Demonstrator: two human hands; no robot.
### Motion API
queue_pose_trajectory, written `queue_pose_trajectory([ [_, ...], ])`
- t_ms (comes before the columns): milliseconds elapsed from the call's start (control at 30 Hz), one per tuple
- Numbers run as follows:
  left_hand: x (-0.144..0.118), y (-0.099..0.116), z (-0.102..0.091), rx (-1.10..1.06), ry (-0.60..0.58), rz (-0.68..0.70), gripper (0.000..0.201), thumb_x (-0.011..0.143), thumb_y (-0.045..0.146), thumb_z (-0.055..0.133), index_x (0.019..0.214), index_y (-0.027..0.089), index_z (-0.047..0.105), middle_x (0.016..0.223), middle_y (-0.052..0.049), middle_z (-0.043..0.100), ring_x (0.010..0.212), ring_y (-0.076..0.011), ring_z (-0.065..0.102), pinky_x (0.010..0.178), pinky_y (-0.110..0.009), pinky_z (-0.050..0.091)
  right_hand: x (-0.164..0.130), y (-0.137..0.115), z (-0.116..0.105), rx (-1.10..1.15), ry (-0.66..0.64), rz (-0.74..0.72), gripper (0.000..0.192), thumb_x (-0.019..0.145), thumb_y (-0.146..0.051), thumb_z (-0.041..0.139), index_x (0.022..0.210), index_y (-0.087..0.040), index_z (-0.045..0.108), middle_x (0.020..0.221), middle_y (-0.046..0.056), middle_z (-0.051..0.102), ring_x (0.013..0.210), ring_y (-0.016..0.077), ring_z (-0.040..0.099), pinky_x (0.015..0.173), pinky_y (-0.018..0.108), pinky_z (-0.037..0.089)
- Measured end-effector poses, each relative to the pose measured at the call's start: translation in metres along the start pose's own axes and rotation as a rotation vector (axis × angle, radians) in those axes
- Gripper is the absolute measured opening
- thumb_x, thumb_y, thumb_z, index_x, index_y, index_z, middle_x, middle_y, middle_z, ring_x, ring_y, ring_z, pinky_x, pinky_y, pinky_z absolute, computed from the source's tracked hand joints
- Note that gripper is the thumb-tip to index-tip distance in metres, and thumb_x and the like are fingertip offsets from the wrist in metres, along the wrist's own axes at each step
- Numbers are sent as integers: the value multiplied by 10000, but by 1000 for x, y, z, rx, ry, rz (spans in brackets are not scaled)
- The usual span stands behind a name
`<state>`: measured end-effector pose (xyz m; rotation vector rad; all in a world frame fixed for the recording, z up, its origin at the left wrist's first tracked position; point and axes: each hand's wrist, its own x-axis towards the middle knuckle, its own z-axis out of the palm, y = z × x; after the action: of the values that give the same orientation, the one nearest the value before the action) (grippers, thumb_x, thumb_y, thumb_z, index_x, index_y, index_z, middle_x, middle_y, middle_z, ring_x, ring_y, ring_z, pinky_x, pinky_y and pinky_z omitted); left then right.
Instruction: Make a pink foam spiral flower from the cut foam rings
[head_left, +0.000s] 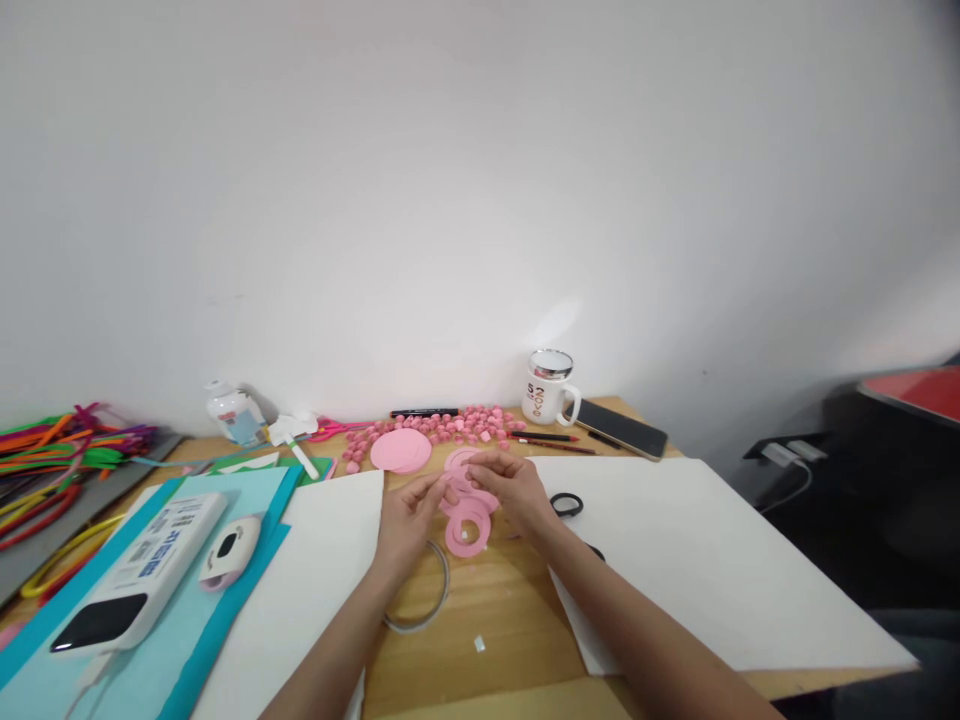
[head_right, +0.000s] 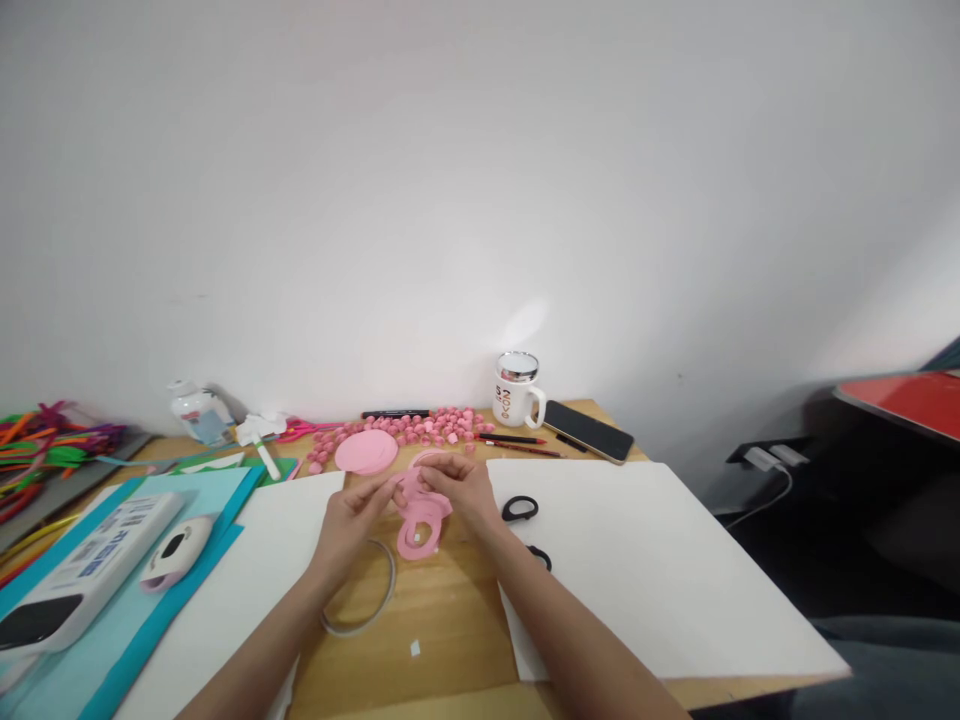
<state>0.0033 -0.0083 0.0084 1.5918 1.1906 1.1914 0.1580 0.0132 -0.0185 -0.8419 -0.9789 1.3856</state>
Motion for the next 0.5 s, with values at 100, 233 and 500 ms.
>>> queue_pose_trajectory([
  [100, 0, 1, 1, 14, 0, 2, 265, 748, 342, 533, 588, 158, 637, 668, -22, 672, 695, -165, 597, 767, -276, 457, 1, 2, -2, 10, -10, -27, 178, 565, -297, 739, 684, -184, 670, 643, -9, 647, 582, 100, 568, 654, 265, 475],
  [233, 0, 1, 1, -11, -9, 10, 271, 749, 349, 529, 598, 155, 643, 665, -27, 670, 703, -170, 607, 740, -273, 468, 1, 2, -1, -22, 21, -22, 179, 555, -289, 744, 670, -173, 670, 628, -7, 645, 573, 101, 563, 647, 263, 473],
  [500, 1, -1, 0, -19, 43, -5, 248, 737, 347, 546, 627, 154, 656, 672, -26, 673, 731, -181, 610, 758, -274, 465, -2, -4, 2, -25, 12, 17, 257, 570, -346, 729, 780, -201, 699, 816, 37, 692, 741, 171, 621, 751, 319, 478],
])
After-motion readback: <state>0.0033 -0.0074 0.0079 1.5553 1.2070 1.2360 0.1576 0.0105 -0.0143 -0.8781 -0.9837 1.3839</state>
